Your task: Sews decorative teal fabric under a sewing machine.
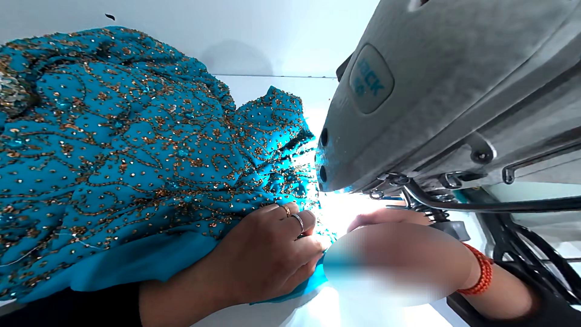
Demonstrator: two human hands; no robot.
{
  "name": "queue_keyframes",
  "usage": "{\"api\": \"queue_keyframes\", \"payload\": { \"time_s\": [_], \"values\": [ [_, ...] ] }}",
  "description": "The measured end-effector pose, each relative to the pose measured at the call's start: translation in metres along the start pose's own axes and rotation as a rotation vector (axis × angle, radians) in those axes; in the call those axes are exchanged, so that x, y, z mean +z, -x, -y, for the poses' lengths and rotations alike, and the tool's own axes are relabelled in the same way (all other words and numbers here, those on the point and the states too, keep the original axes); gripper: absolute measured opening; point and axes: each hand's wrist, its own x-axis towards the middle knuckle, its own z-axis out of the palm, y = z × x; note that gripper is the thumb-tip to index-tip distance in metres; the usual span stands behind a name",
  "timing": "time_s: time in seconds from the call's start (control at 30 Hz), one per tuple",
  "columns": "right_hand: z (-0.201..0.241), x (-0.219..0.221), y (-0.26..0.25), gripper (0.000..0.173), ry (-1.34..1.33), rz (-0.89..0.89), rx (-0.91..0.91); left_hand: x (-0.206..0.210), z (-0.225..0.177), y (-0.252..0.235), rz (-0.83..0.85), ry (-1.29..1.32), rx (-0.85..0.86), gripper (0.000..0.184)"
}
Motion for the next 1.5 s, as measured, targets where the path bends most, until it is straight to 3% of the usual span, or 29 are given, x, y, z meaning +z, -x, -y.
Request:
{"api": "queue_keyframes", "payload": {
  "time_s": [0.2,0.33,0.43,0.63,0.83,1.03,1.5],
  "values": [
    [0.005,-0.002,-0.003,0.03,-0.019,-0.019,-0.034,0.0,0.0,0.0,-0.001,0.005,-0.002,0.026],
    [0.011,0.002,-0.004,0.043,0.06,-0.062,0.077,0.0,0.0,0.0,-0.001,0.007,-0.003,0.026],
    [0.016,0.007,-0.005,0.05,0.153,0.027,0.181,0.0,0.0,0.0,0.004,0.003,-0.007,0.026],
    [0.019,0.007,-0.005,0.029,0.113,0.129,0.237,0.001,-0.001,0.0,-0.001,0.01,-0.014,0.026],
    [0.011,0.001,-0.002,0.031,0.064,0.0,0.172,0.001,-0.001,0.0,-0.012,0.009,-0.019,0.025],
    [0.008,0.005,-0.002,0.029,0.073,-0.012,0.158,0.001,0.0,0.0,-0.006,0.014,-0.013,0.027],
    [0.013,0.008,-0.002,0.025,-0.05,0.007,0.451,0.0,0.001,-0.001,-0.015,0.059,-0.059,0.032]
  ]
}}
